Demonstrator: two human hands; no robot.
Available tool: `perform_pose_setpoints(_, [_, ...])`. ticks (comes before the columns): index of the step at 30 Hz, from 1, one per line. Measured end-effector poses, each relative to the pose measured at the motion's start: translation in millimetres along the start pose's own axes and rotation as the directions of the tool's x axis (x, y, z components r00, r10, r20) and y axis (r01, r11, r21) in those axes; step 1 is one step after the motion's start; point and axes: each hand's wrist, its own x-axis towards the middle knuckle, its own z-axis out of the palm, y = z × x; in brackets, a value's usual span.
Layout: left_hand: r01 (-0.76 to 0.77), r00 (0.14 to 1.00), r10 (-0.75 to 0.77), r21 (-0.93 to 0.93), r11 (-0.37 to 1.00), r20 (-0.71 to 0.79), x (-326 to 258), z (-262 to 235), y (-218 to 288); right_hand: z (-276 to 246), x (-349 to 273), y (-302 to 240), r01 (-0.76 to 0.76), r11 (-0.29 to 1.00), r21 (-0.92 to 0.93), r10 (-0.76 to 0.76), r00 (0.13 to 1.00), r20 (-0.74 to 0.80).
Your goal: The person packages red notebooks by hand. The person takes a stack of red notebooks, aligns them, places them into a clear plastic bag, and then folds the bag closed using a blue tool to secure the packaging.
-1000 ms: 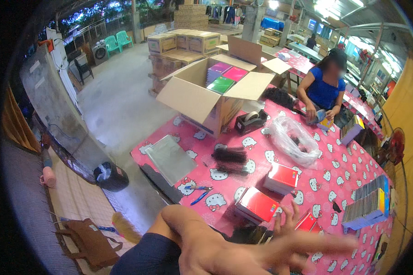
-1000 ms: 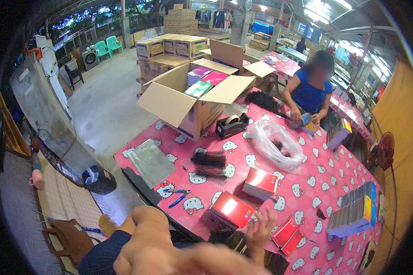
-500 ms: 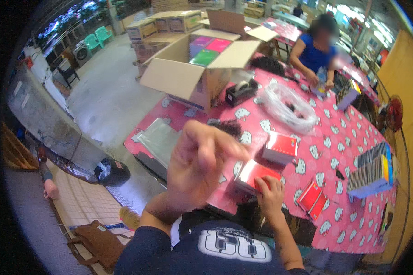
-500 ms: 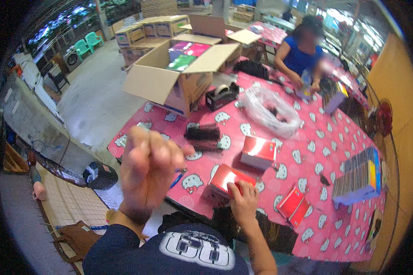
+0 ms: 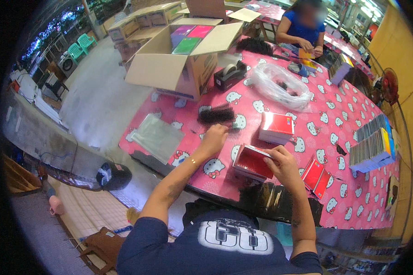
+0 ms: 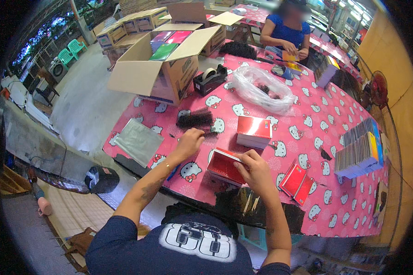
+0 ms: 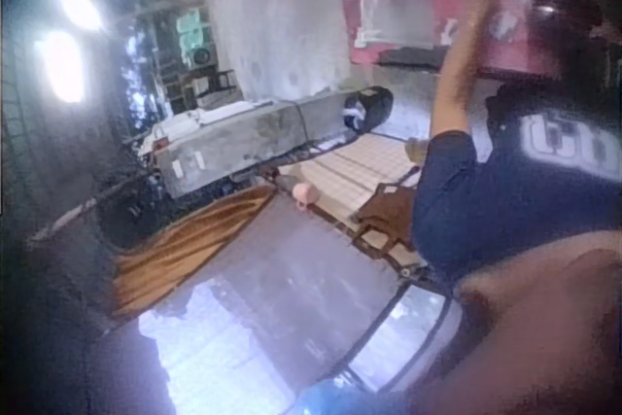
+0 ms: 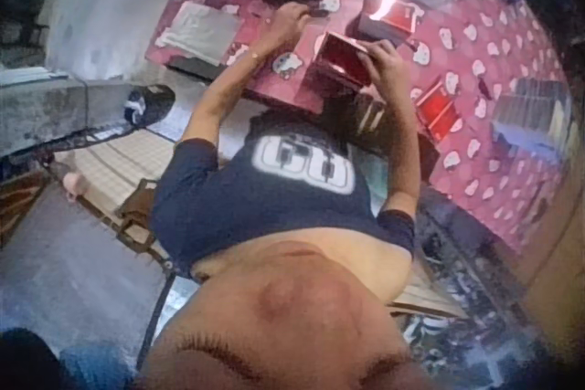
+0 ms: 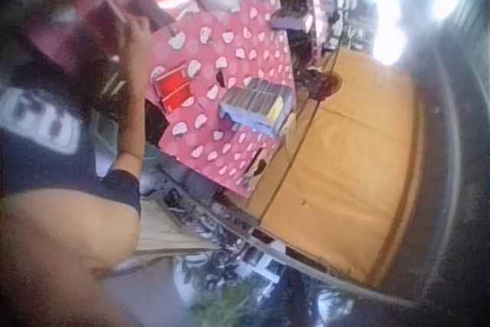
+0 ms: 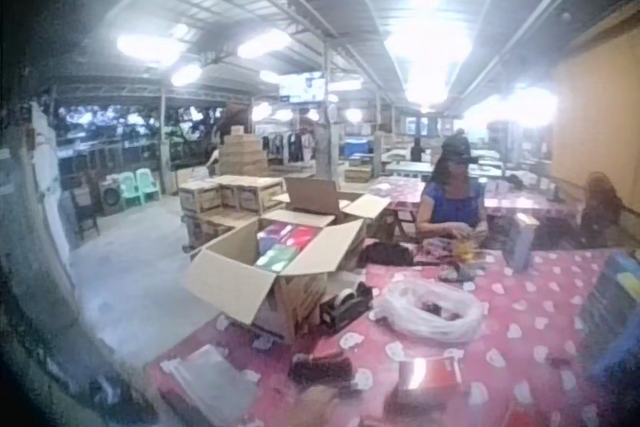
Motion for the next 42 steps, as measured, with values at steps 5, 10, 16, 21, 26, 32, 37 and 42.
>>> perform_pose_setpoints(5, [-0.179, 0.969, 0.096, 0.383, 0.906, 0.227, 2.3, 39.3, -23.4, 15.2, -5.5, 15.6, -0.081, 0.930, 0.358, 0.134, 0.983, -0.126])
perform_pose_setpoints(10, [-0.230, 0.963, 0.149, 0.392, 0.891, 0.226, 6.0, 40.4, -26.5, 37.9, -17.0, 23.1, -0.150, 0.764, 0.627, 0.329, 0.927, -0.178])
perform_pose_setpoints(16, [-0.215, 0.966, 0.141, 0.366, 0.905, 0.218, 11.4, 34.6, -15.3, 47.0, -23.0, 34.5, -0.188, 0.651, 0.736, 0.409, 0.903, -0.132])
perform_pose_setpoints(21, [-0.206, 0.965, 0.134, 0.336, 0.919, 0.226, 6.1, 29.5, -24.6, 43.3, -21.1, 27.1, -0.172, 0.663, 0.728, 0.316, 0.947, -0.064])
perform_pose_setpoints(26, [-0.125, 0.968, 0.079, 0.182, 0.975, 0.238, 12.2, 17.9, -25.8, 44.4, -20.6, 18.1, -0.185, 0.651, 0.736, 0.332, 0.941, -0.057])
perform_pose_setpoints(32, [-0.224, 0.964, 0.156, 0.340, 0.914, 0.216, 0.3, 22.4, -26.1, 48.1, -18.9, 19.6, -0.199, 0.641, 0.742, 0.341, 0.939, -0.043])
perform_pose_setpoints(37, [-0.242, 0.970, 0.226, 0.286, 0.927, 0.088, 7.5, 17.0, -26.7, 50.6, -19.9, 22.6, -0.184, 0.634, 0.751, 0.338, 0.940, -0.055])
perform_pose_setpoints(42, [-0.201, 0.979, 0.190, 0.190, 0.961, 0.075, 13.6, 1.6, -8.6, 52.7, -19.3, 25.7, -0.206, 0.634, 0.745, 0.363, 0.930, -0.052])
